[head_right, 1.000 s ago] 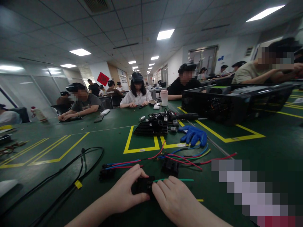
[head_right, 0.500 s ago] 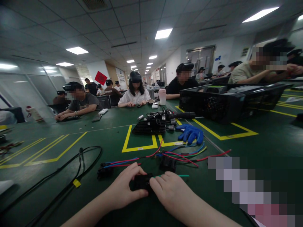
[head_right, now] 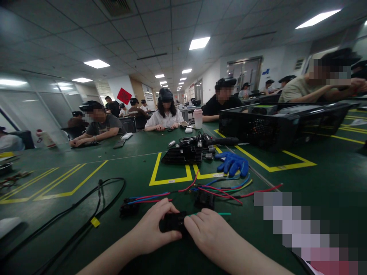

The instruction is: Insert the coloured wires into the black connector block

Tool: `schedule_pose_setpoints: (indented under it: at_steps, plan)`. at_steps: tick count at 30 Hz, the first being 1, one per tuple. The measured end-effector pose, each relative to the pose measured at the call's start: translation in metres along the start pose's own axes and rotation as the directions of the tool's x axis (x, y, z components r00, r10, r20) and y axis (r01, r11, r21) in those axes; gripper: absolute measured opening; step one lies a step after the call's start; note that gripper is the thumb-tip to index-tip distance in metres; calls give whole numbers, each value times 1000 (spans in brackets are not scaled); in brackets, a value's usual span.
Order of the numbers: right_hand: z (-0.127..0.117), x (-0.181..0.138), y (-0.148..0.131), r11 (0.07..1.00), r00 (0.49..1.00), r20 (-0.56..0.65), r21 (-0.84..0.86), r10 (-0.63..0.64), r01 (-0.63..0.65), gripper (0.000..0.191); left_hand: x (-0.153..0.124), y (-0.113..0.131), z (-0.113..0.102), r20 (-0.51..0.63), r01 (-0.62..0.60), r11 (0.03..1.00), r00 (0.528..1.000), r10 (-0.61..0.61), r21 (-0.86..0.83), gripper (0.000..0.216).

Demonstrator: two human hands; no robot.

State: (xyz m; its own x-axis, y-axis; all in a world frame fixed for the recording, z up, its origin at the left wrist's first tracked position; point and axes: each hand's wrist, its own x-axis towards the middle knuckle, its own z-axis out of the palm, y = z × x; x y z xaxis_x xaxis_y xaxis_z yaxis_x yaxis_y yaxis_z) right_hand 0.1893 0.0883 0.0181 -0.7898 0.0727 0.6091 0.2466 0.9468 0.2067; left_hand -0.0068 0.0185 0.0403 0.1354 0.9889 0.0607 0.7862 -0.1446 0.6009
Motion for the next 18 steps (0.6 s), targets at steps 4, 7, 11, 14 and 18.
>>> schedule_pose_setpoints:
  at_steps: [4, 7, 11, 14, 18]
  plan:
    - [-2, 0, 1, 1000, 999, 23, -11, -28, 28, 36, 1, 0, -1, 7, -11, 1000, 1000, 11, 4, 38]
    - [-2, 0, -1, 998, 998, -43, -48, -41, 39, 36, 2, -1, -2, 20, -11, 1000, 1000, 11, 16, 39]
    - [-3, 1, -2, 998, 997, -61, -51, -37, 34, 36, 1, -2, -1, 10, -14, 1000, 1000, 14, -1, 40]
    - [-4, 0, -1, 999, 999, -30, -11, -34, 33, 37, 1, -3, 0, -3, -4, 1000, 1000, 3, -15, 41]
    - [-4, -1, 0, 999, 999, -40, 15, -31, 31, 38, 1, -2, 0, -3, -5, 1000, 1000, 5, -7, 39]
